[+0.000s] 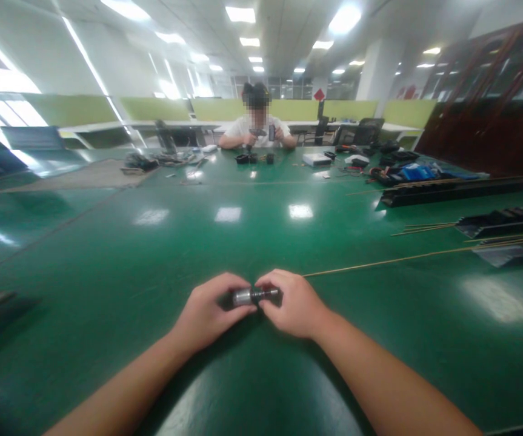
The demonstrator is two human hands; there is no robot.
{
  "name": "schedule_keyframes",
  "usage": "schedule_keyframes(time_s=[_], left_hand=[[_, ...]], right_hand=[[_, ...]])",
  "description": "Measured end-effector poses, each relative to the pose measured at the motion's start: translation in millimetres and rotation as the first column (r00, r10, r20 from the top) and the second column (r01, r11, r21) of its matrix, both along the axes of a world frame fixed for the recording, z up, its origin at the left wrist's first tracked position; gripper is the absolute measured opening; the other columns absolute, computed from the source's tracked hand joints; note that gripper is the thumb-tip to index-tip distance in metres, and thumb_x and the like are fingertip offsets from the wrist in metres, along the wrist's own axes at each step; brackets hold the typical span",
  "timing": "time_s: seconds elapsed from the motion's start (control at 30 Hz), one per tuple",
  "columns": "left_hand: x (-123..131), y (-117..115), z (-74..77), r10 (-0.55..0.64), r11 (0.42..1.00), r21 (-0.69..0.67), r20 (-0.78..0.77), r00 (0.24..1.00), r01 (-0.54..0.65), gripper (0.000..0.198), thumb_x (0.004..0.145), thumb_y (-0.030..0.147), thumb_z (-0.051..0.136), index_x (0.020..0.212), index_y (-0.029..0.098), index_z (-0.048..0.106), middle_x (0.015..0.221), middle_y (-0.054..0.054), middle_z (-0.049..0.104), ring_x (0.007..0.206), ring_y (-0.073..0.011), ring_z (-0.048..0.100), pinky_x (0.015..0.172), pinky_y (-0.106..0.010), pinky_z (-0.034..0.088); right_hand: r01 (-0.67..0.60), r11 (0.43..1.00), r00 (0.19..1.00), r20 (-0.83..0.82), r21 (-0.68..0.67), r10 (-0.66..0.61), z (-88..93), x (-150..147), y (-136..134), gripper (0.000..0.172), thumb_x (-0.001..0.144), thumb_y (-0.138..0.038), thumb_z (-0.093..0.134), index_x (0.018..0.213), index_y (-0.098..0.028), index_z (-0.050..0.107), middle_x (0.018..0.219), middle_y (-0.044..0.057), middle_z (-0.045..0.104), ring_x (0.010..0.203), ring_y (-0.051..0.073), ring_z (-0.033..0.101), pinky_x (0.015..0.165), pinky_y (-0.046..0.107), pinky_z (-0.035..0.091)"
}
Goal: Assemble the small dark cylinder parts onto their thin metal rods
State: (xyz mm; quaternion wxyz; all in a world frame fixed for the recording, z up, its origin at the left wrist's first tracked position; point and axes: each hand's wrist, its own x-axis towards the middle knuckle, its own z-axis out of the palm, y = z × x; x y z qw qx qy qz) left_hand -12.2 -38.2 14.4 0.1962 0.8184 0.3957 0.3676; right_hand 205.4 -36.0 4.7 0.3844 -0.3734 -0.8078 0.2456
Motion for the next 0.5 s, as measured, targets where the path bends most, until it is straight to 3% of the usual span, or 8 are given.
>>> schedule_keyframes(time_s=[0.5], left_hand=[[0.8, -0.5, 2.7, -0.057, 0.998, 0.032, 0.046, 0.997, 0.055, 0.02, 0.078, 0.022, 0.078, 0.094, 0.02, 0.066, 0.093, -0.002, 0.066, 0.087, -0.0143, 0.062, 0.078, -0.026, 0.049]], right_hand=[[-0.008, 1.0, 1.0, 0.014, 0.007, 0.008, 2.0, -5.2, -3.3, 0.021, 0.074, -0.008, 0.066, 0.092, -0.019, 0.068, 0.085, 0.0, 0.067, 0.075, 0.014, 0.06, 0.068, 0.025, 0.045]])
